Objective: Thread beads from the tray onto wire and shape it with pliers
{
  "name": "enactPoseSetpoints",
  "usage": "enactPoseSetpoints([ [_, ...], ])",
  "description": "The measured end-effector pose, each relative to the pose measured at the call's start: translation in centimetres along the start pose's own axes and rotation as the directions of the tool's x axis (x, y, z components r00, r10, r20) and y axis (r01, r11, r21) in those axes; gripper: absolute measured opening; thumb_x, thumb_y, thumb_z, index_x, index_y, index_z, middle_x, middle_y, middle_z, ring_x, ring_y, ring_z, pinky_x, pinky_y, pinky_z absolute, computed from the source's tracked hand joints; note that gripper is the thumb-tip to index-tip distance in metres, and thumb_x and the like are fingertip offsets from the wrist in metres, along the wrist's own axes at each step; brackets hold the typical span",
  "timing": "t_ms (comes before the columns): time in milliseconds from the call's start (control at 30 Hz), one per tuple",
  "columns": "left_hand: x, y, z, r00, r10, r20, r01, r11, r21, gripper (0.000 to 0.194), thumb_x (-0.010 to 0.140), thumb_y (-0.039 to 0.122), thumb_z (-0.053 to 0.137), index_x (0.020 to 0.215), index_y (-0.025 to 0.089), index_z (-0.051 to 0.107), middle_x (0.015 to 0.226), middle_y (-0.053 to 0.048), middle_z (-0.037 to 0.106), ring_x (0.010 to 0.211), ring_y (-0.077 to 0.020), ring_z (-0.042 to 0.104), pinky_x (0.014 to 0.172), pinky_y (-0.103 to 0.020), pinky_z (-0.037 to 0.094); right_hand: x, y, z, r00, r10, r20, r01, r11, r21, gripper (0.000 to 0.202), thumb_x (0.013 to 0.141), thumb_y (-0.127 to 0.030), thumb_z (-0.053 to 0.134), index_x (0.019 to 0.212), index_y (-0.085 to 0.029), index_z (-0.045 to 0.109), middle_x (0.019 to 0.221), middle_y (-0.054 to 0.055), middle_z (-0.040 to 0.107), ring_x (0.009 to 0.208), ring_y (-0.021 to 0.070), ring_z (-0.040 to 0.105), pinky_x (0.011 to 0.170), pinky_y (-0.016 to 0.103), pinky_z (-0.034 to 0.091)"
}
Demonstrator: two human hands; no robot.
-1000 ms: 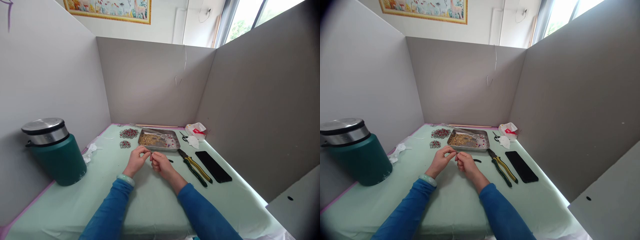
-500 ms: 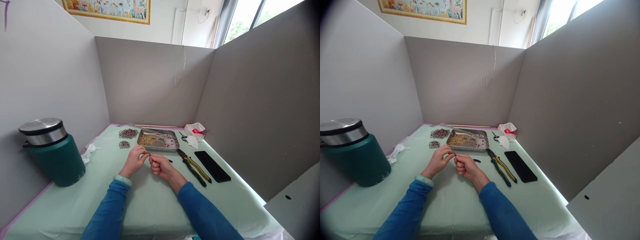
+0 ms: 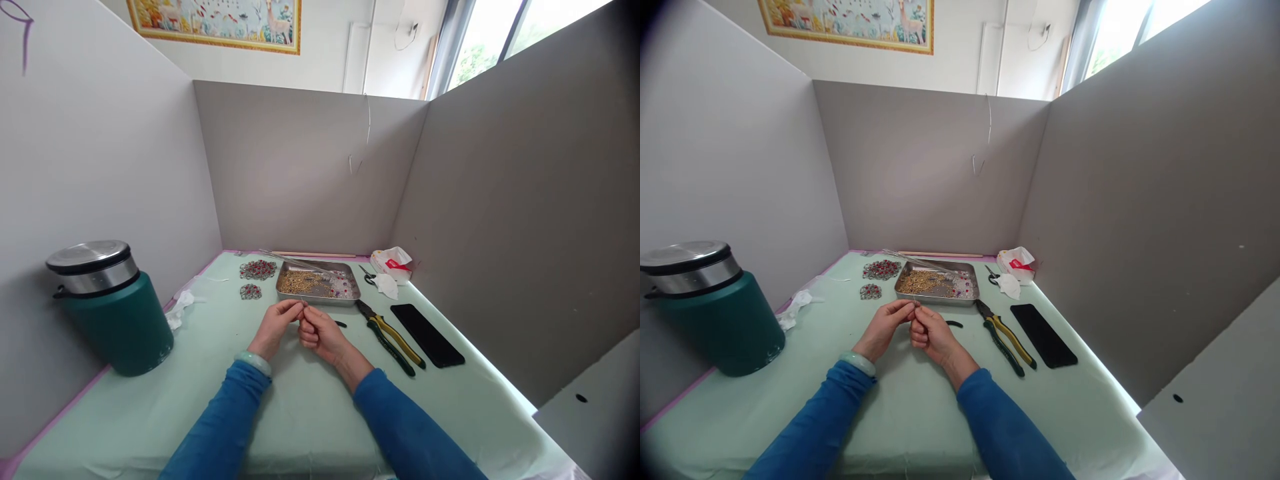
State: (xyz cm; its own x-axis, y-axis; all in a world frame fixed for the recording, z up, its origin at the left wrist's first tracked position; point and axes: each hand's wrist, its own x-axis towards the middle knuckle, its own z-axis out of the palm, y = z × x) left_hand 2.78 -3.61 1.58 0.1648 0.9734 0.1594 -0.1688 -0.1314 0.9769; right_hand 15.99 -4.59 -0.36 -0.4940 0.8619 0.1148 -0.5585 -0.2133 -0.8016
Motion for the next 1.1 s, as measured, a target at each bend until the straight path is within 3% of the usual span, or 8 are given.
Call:
enactPoseSetpoints([
  [167, 0.18, 0.08, 0.02, 0.991, -0.06, -0.116, 0.054, 0.997, -0.052, 0.032, 0.062, 0.04, 0.073, 0.078, 0.012, 0.07, 0.077, -0.006, 0.066, 0.071, -0.0155, 0.058, 0.075, -0.029, 0.045, 0.05, 0.45, 0.19, 0.998, -0.029, -0.053, 0.022, 0.99, -0.138, 0.026, 0.082, -0.042, 0.058, 0.08, -0.017, 0.05, 0.056, -0.006, 0.046, 0.04, 0.0046, 0.034, 0.039, 0.018, 0.023],
  [333, 0.08, 0.2, 0.37, 0.993, -0.059, -0.099, 0.055, 0.997, -0.047, 0.035, 0.067, 0.046, 0.069, 0.054, 0.014, 0.06, 0.067, -0.006, 0.063, 0.075, -0.0178, 0.058, 0.071, -0.028, 0.044, 0.23, 0.75, 0.11, 0.995, -0.061, -0.074, 0.048, 0.986, -0.161, 0.024, 0.082, -0.041, 0.057, 0.08, -0.017, 0.051, 0.053, -0.006, 0.049, 0.038, 0.006, 0.04, 0.038, 0.019, 0.025],
  [433, 0.05, 0.18, 0.45, 0.995, -0.053, -0.086, 0.049, 0.998, -0.043, 0.038, 0.069, 0.048, 0.066, 0.053, 0.015, 0.058, 0.069, -0.007, 0.063, 0.075, -0.018, 0.059, 0.07, -0.027, 0.044, 0.3, 0.82, 0.0, 0.996, -0.059, -0.073, 0.047, 0.986, -0.16, 0.024, 0.082, -0.041, 0.057, 0.081, -0.017, 0.051, 0.054, -0.005, 0.051, 0.038, 0.0066, 0.043, 0.037, 0.018, 0.027],
  [600, 0.17, 0.06, 0.35, 0.993, -0.032, -0.112, 0.035, 0.999, 0.026, 0.034, 0.069, 0.047, 0.066, 0.065, 0.013, 0.065, 0.063, -0.004, 0.06, 0.065, -0.0153, 0.056, 0.066, -0.027, 0.043, 0.24, 0.85, -0.08, 0.997, -0.032, -0.075, 0.02, 0.987, -0.157, 0.026, 0.081, -0.042, 0.057, 0.082, -0.017, 0.052, 0.052, -0.005, 0.052, 0.036, 0.0066, 0.043, 0.035, 0.018, 0.027],
  [767, 0.24, -0.13, 0.1, 0.996, 0.005, -0.087, 0.005, 0.994, 0.113, 0.034, 0.072, 0.046, 0.063, 0.076, 0.013, 0.068, 0.07, -0.005, 0.062, 0.067, -0.0151, 0.055, 0.066, -0.027, 0.042, 0.31, 0.92, -0.06, 0.994, -0.039, -0.105, 0.02, 0.985, -0.173, 0.027, 0.081, -0.043, 0.058, 0.081, -0.017, 0.052, 0.052, -0.005, 0.053, 0.036, 0.0068, 0.044, 0.034, 0.018, 0.027],
  [867, 0.22, -0.13, 0.04, 0.997, 0.025, -0.077, -0.014, 0.99, 0.14, 0.032, 0.073, 0.046, 0.062, 0.074, 0.014, 0.067, 0.065, -0.003, 0.059, 0.065, -0.0143, 0.054, 0.065, -0.026, 0.041, 0.32, 0.87, 0.11, 0.991, -0.04, -0.124, 0.016, 0.981, -0.194, 0.029, 0.08, -0.045, 0.058, 0.082, -0.017, 0.052, 0.052, -0.005, 0.053, 0.036, 0.0069, 0.045, 0.034, 0.017, 0.028],
  [1000, 0.19, 0.11, 0.04, 0.995, 0.047, -0.092, -0.033, 0.989, 0.142, 0.032, 0.072, 0.044, 0.062, 0.057, 0.015, 0.06, 0.055, 0.0, 0.053, 0.064, -0.0148, 0.053, 0.066, -0.026, 0.04, 0.19, 0.74, 0.36, 0.994, -0.034, -0.104, 0.012, 0.978, -0.206, 0.028, 0.078, -0.044, 0.06, 0.08, -0.017, 0.052, 0.05, -0.006, 0.051, 0.035, 0.0062, 0.041, 0.034, 0.018, 0.025],
  [1100, 0.15, 0.38, -0.12, 0.995, 0.049, -0.083, -0.038, 0.991, 0.13, 0.03, 0.071, 0.041, 0.064, 0.057, 0.015, 0.06, 0.059, -0.001, 0.057, 0.067, -0.0155, 0.053, 0.068, -0.026, 0.04, -0.02, 0.53, 0.4, 0.998, -0.018, -0.053, 0.01, 0.988, -0.152, 0.025, 0.077, -0.04, 0.061, 0.076, -0.017, 0.051, 0.046, -0.007, 0.047, 0.032, 0.0048, 0.034, 0.034, 0.018, 0.021],
])
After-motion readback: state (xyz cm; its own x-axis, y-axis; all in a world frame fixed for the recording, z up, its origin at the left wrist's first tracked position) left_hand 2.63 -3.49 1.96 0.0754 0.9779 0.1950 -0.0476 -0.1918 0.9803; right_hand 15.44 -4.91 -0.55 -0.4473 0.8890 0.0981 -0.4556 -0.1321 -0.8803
